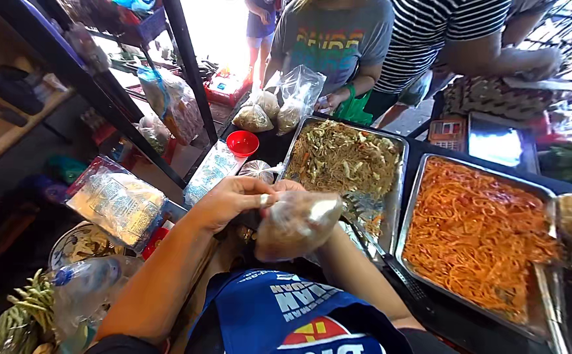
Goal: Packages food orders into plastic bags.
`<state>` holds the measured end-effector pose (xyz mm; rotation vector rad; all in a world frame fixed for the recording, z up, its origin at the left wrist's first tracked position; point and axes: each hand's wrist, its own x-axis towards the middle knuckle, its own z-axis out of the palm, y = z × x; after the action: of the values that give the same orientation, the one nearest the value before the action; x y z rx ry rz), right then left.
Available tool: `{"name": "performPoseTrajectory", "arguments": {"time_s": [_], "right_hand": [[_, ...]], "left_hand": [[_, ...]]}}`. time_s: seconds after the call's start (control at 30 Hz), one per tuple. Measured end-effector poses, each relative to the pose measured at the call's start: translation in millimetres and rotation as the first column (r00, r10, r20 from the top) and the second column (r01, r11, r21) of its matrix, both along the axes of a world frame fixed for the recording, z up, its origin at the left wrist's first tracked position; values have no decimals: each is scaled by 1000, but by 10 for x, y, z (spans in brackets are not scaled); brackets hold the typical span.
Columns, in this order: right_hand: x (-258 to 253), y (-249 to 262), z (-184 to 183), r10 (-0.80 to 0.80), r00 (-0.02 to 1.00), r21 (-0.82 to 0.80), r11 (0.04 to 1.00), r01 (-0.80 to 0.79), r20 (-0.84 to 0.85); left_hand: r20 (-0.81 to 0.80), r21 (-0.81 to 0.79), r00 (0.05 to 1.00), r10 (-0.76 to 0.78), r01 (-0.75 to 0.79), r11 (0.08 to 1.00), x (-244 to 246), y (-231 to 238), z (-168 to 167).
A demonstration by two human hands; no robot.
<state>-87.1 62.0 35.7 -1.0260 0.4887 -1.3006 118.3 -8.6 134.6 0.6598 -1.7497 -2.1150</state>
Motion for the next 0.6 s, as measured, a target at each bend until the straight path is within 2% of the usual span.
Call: {"name": "performPoseTrajectory", "arguments": {"time_s": [0.07, 0.17, 0.3, 0.4, 0.5, 0.6], "right_hand": [[-25, -102, 129, -88, 935, -74, 995, 66, -343], [168, -140, 292, -233, 705, -247, 965, 85, -670], [547, -121, 120, -427, 435, -425, 899, 107, -793], [698, -82, -71, -467, 293, -468, 881, 73, -834], [702, -71, -209, -462, 259, -456, 886, 87, -848], [621, -101, -240, -430, 345, -379, 902, 207, -835]], "left_hand": [[82, 49, 993, 85, -90, 995, 189, -76, -160], [150, 83, 958, 244, -258, 963, 398, -172, -428], [200, 150, 844, 498, -528, 836, 447, -141, -764], [224, 220, 778, 587, -627, 747, 405, -65, -1083], [196, 106, 746, 637, -662, 742, 329, 47, -1293], [116, -217, 770, 628, -597, 772, 323, 122, -1420]]}}
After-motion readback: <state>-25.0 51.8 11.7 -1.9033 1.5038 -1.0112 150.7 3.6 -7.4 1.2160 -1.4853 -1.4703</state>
